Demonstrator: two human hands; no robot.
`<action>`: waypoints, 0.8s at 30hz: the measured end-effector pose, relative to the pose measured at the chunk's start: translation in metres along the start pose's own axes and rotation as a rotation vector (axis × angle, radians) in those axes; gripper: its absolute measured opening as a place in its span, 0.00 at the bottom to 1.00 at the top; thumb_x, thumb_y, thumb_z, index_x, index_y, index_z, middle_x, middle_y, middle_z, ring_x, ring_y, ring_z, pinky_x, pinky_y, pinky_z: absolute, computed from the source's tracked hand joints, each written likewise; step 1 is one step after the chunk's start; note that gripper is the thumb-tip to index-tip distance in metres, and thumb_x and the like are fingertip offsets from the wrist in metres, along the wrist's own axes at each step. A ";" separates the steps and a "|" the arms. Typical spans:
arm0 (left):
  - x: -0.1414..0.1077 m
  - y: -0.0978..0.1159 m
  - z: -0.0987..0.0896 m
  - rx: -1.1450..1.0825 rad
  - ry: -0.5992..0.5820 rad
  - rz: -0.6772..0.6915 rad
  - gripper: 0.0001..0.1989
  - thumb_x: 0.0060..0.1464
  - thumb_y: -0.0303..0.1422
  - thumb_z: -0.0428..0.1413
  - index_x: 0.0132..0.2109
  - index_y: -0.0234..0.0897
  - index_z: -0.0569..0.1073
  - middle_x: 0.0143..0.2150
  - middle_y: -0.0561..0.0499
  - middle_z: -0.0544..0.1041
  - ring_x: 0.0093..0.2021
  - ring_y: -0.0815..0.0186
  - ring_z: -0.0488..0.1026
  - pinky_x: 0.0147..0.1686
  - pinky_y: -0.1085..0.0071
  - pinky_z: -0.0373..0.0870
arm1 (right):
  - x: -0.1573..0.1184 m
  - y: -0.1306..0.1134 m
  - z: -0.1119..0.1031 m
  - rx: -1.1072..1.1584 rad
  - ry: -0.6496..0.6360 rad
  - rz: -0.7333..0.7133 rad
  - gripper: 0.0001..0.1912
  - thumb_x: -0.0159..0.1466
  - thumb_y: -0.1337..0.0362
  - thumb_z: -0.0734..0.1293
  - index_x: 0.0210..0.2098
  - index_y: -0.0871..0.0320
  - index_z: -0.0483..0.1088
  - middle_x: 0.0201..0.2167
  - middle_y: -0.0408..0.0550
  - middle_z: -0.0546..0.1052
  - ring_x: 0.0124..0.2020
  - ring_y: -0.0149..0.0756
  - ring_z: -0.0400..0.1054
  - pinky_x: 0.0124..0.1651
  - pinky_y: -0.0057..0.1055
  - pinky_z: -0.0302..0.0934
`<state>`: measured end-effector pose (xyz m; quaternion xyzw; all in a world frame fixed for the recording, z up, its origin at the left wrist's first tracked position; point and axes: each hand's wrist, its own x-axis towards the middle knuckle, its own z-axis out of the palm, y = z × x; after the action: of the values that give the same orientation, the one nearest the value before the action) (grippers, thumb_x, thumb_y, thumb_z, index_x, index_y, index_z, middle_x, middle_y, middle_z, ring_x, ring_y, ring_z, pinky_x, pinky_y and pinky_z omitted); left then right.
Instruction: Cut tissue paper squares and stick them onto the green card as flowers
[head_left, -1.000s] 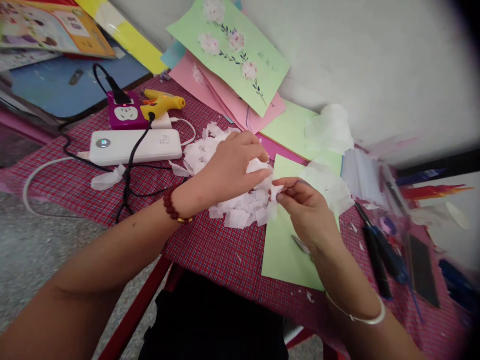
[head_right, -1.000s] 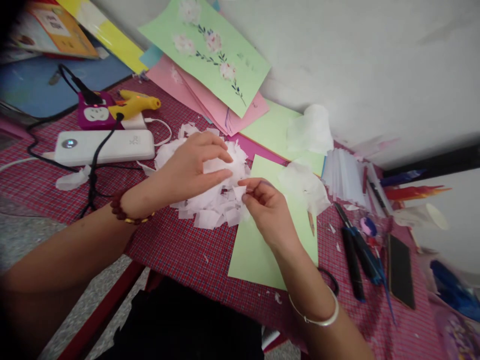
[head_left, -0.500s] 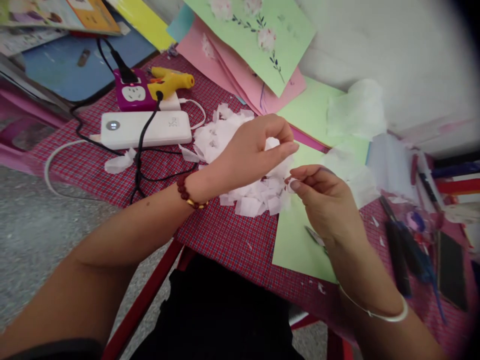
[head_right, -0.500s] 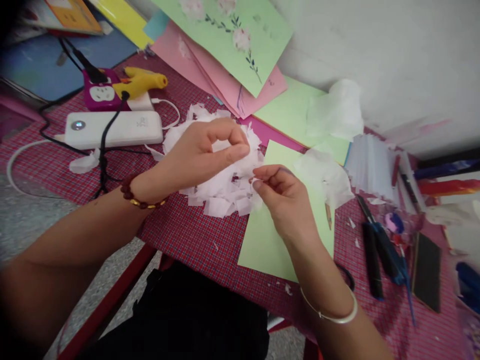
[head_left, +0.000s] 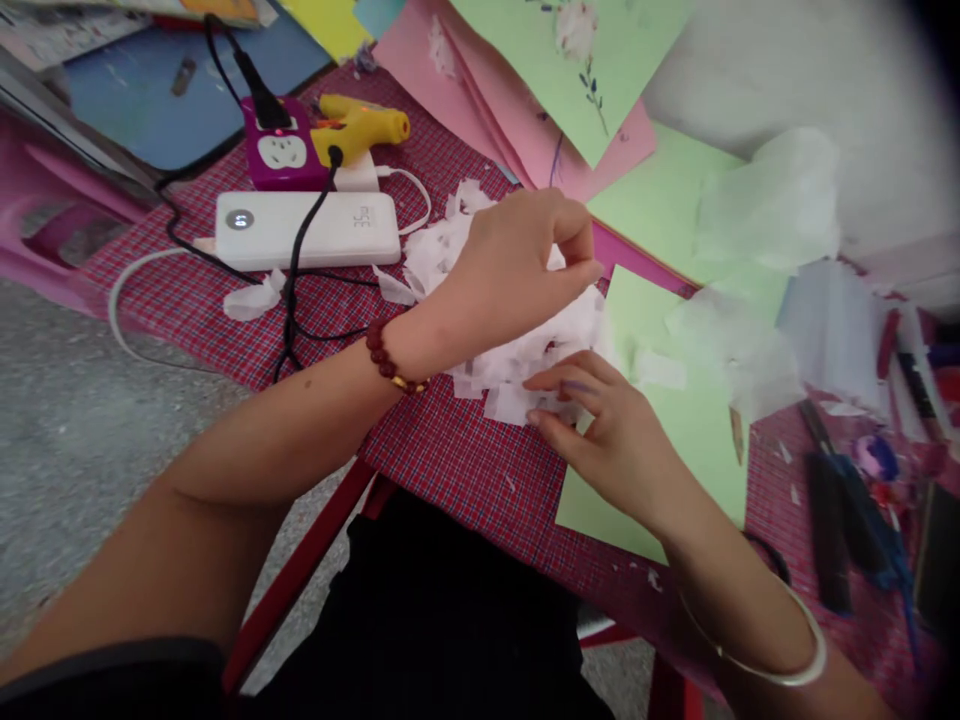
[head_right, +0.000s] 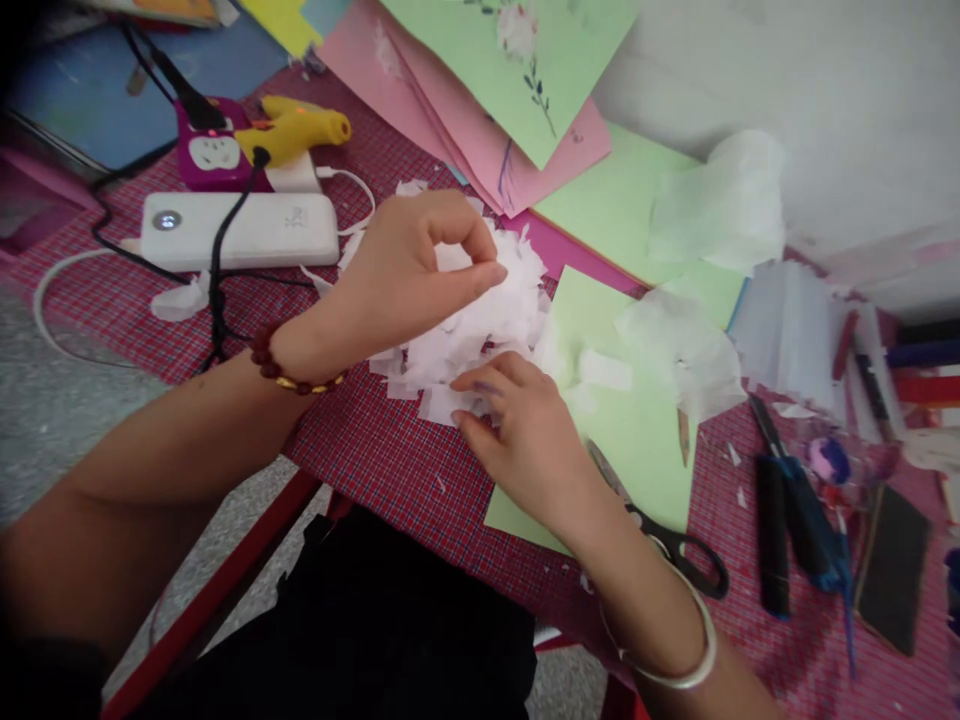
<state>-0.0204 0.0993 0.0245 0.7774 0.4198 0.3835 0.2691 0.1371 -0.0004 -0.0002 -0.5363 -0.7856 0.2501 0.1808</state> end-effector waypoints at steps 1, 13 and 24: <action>0.000 0.000 0.000 0.007 -0.011 -0.011 0.09 0.52 0.26 0.56 0.25 0.40 0.69 0.33 0.52 0.77 0.38 0.62 0.73 0.46 0.63 0.68 | 0.000 -0.002 0.004 -0.071 -0.033 -0.009 0.11 0.61 0.67 0.68 0.44 0.55 0.73 0.40 0.53 0.73 0.44 0.48 0.70 0.49 0.49 0.65; -0.002 0.004 -0.017 -0.160 -0.238 -0.059 0.20 0.63 0.40 0.46 0.28 0.36 0.73 0.28 0.51 0.73 0.31 0.68 0.69 0.32 0.70 0.62 | 0.003 0.010 -0.019 0.508 0.070 0.206 0.05 0.64 0.63 0.67 0.31 0.55 0.71 0.29 0.42 0.69 0.30 0.32 0.64 0.35 0.32 0.59; -0.007 0.006 -0.015 -0.443 -0.570 -0.199 0.10 0.52 0.35 0.53 0.26 0.34 0.69 0.21 0.57 0.62 0.21 0.75 0.55 0.21 0.76 0.51 | 0.003 0.006 -0.029 0.458 0.353 0.294 0.06 0.62 0.59 0.66 0.35 0.54 0.68 0.31 0.43 0.69 0.30 0.33 0.64 0.34 0.31 0.61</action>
<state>-0.0326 0.0922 0.0349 0.7313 0.3085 0.2053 0.5725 0.1564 0.0095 0.0195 -0.6244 -0.5796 0.3470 0.3922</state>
